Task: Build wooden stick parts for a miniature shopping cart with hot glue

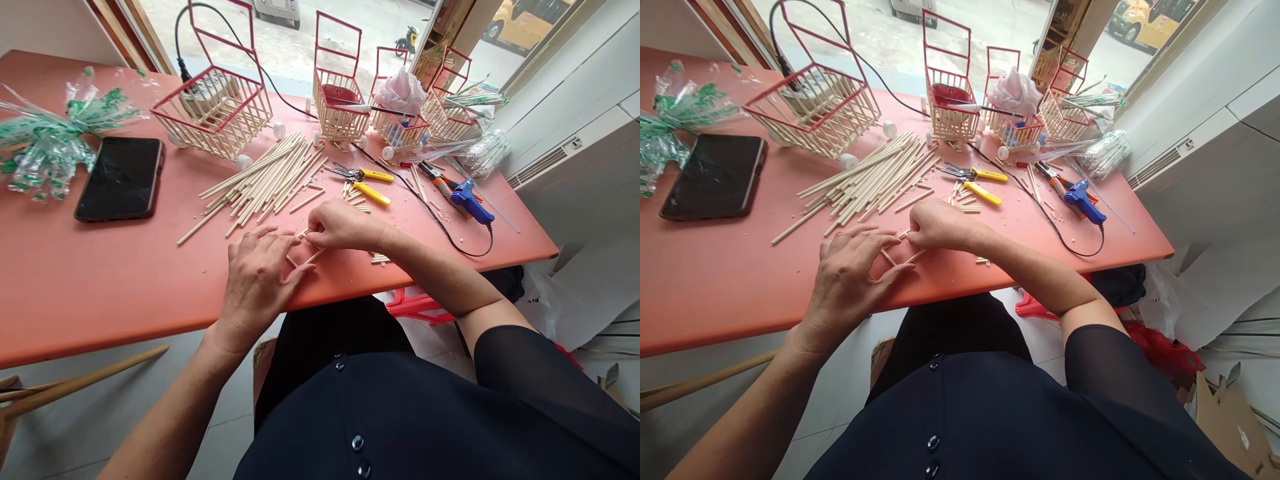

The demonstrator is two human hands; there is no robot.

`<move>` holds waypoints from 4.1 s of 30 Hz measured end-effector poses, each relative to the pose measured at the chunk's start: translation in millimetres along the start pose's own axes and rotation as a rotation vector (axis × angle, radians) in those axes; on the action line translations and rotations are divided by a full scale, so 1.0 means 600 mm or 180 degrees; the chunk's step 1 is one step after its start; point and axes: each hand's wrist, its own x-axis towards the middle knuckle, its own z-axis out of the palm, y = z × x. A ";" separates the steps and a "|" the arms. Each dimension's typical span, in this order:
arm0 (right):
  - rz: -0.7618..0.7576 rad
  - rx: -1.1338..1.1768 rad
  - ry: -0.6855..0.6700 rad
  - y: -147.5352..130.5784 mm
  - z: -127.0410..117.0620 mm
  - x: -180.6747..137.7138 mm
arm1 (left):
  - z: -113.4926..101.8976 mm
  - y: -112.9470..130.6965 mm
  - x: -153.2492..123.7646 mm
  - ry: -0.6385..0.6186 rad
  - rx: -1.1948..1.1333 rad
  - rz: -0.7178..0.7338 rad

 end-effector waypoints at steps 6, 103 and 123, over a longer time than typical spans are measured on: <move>-0.0050 0.0098 -0.0045 -0.017 0.004 -0.004 | -0.001 -0.001 0.000 0.0114 -0.0025 -0.0160; 0.1577 -0.0524 0.0809 0.180 -0.027 -0.106 | -0.028 -0.007 0.001 0.0388 -0.0274 -0.0676; 0.0539 -0.0325 0.0805 0.107 0.013 -0.040 | -0.015 -0.026 0.007 0.0764 -0.0335 -0.1269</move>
